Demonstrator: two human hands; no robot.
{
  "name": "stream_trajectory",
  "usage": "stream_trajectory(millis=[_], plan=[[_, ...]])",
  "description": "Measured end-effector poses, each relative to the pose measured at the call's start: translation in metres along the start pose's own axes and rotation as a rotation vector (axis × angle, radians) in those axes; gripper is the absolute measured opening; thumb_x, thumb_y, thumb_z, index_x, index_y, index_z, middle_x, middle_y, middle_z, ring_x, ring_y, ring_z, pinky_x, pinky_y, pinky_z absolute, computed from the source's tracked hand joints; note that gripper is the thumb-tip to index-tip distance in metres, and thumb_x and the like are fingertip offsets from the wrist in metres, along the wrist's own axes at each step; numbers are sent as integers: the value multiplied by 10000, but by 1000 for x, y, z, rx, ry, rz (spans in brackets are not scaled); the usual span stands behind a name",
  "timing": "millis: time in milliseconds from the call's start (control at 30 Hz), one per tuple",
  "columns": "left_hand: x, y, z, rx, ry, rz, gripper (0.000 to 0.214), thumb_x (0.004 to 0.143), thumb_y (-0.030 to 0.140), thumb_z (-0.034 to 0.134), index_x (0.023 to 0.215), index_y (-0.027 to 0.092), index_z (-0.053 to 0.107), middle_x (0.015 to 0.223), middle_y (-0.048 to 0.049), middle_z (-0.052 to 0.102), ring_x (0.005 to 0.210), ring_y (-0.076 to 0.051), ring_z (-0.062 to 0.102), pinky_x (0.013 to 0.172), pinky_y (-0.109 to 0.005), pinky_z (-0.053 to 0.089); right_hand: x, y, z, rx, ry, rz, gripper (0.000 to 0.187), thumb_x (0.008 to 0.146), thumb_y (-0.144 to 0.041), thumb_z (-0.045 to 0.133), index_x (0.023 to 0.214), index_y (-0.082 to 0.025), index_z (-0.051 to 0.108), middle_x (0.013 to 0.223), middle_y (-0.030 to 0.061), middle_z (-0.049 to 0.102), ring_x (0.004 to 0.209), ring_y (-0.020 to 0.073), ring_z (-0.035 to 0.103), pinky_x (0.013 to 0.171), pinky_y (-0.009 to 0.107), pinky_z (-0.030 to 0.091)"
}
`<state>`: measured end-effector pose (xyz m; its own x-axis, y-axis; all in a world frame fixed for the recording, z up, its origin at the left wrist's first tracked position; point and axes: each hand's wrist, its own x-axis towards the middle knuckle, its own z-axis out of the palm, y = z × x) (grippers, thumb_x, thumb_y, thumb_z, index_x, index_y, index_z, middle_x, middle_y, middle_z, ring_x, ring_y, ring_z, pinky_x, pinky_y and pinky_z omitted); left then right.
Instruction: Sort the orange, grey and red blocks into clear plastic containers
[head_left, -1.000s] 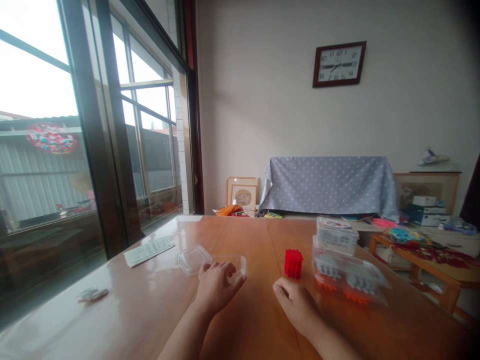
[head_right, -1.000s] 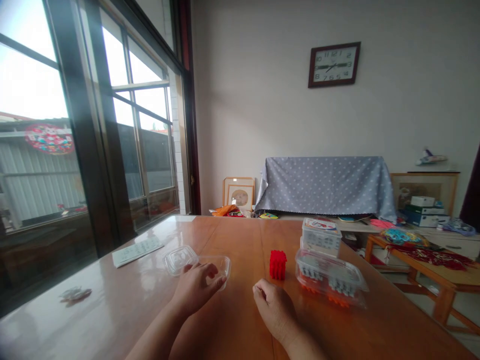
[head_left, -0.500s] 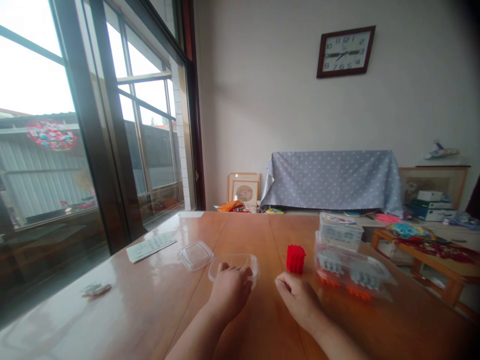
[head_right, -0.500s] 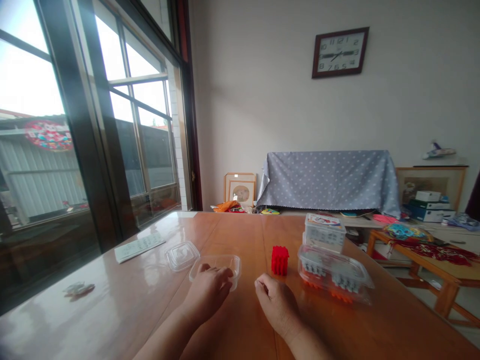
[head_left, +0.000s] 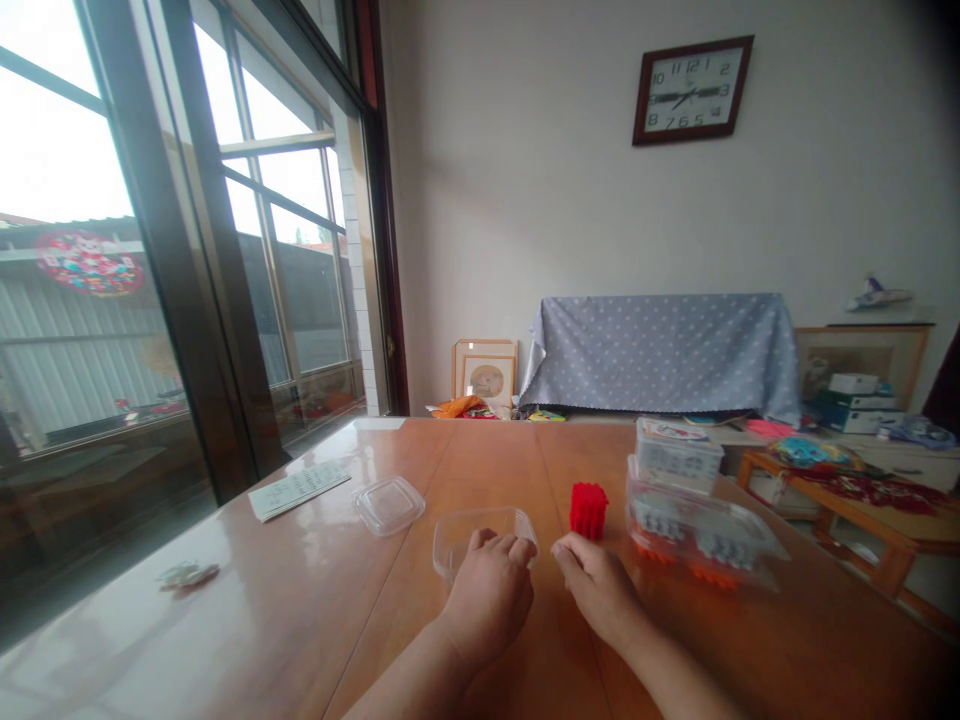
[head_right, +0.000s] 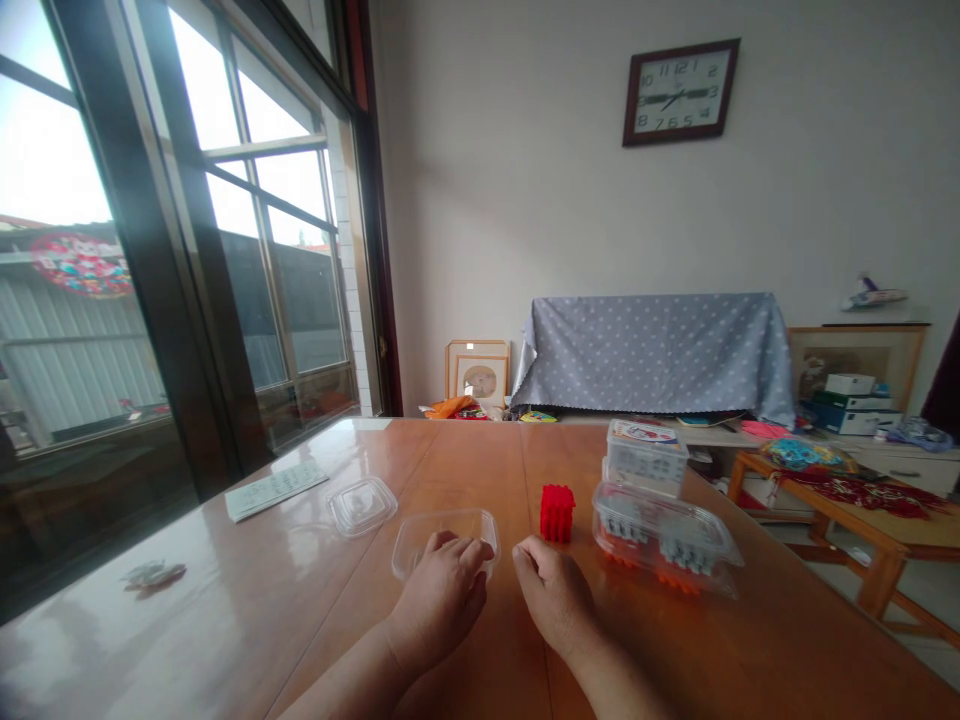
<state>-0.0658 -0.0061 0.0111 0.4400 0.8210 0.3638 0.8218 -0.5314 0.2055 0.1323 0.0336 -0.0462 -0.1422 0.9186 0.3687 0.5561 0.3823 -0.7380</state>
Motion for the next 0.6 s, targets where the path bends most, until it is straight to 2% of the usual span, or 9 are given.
stream_trajectory(millis=[300, 600], plan=[[0, -2, 7, 66, 44, -13, 284, 788, 98, 546, 1032, 210, 640, 992, -57, 660, 961, -238, 596, 999, -440, 372, 0, 1, 2, 0, -2, 15, 382, 987, -474, 419, 719, -224, 524, 610, -32, 544, 622, 162, 532, 580, 259, 322], [1, 0, 23, 30, 153, 122, 247, 860, 89, 547, 1042, 225, 642, 975, -32, 688, 898, -215, 609, 1037, -475, 344, 5, 6, 3, 3, 25, 50, 424, 990, -520, 392, 697, -224, 473, 591, -38, 504, 585, 147, 476, 576, 259, 306]])
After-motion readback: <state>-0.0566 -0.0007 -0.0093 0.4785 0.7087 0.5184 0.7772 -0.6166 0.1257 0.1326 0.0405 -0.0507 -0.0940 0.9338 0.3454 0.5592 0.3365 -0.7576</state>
